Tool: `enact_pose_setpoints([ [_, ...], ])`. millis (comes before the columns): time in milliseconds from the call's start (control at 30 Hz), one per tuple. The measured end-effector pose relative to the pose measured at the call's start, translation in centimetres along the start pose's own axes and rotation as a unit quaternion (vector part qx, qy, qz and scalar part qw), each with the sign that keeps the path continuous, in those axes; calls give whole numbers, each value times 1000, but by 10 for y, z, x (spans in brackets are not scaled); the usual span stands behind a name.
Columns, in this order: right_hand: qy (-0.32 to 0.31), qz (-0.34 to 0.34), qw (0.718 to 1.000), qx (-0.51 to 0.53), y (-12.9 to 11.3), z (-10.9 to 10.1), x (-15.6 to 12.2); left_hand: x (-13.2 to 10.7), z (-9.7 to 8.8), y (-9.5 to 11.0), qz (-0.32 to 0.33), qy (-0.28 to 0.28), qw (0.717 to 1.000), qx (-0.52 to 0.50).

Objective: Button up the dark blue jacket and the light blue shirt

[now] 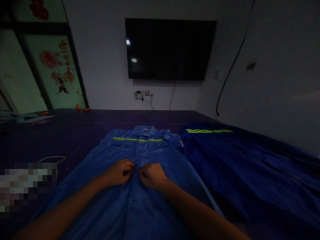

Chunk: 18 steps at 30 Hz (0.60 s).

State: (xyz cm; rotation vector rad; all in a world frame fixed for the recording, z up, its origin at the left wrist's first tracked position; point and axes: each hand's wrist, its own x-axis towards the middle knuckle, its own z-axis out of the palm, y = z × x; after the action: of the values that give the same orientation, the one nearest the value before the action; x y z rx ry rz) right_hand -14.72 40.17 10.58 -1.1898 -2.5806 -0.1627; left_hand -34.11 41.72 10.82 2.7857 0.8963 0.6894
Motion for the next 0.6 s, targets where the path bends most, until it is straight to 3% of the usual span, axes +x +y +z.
enact_pose_setpoints([
  [200,2,6,1000,28,-1,-2,0,-1,-1,3,-17,14,1000,1],
  [600,-6,20,994,107,3,-1,2,2,-3,3,-37,-12,999,-13],
])
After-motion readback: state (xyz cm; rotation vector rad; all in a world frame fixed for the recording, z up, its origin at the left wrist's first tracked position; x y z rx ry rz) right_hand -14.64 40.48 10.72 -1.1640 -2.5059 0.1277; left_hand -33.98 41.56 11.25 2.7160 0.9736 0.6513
